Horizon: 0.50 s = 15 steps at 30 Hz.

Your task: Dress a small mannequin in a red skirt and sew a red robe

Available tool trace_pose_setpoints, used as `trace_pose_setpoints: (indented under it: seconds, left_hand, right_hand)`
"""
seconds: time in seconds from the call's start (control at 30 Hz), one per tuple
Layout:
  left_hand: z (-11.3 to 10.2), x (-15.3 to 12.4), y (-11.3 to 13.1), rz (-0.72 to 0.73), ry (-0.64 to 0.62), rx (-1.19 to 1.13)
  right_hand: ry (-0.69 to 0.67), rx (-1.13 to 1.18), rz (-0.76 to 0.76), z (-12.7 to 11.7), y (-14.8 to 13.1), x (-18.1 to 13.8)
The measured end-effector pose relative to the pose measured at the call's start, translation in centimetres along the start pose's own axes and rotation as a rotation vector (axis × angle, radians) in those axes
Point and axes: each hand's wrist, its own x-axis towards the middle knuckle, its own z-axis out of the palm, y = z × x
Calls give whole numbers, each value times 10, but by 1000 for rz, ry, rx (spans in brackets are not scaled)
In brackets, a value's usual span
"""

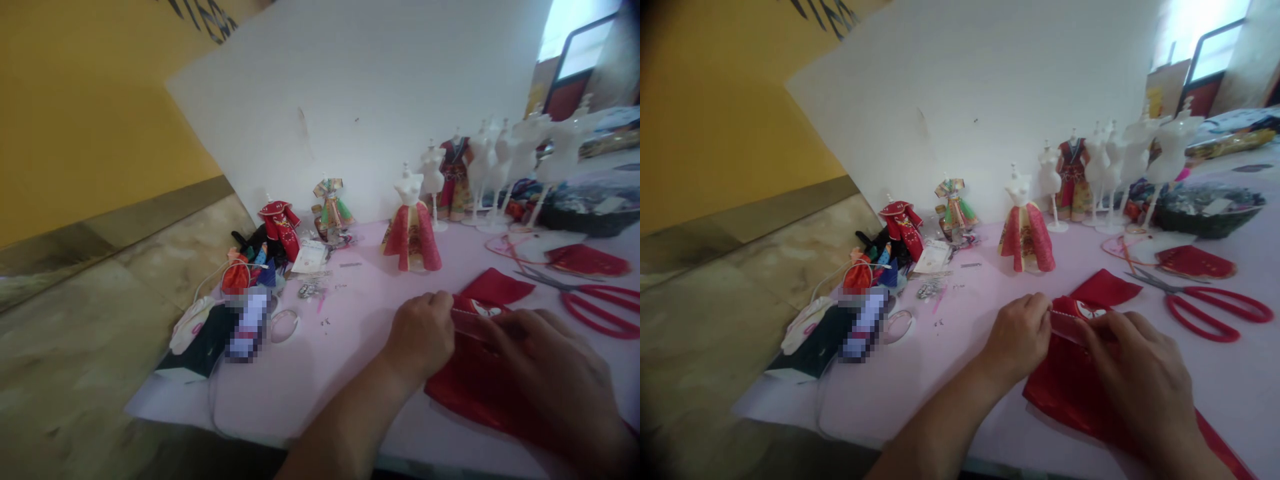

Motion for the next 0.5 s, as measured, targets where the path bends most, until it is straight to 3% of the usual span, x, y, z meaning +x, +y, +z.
trace_pose_setpoints:
  seconds: [0.33,0.5]
  left_hand:
    - [2,0,1,-84,-55,-65]
    - [0,-1,2,12,26,-30]
  right_hand:
    - [-51,-26,34,-1,1,1]
    - [-67,6,5,0,1,2]
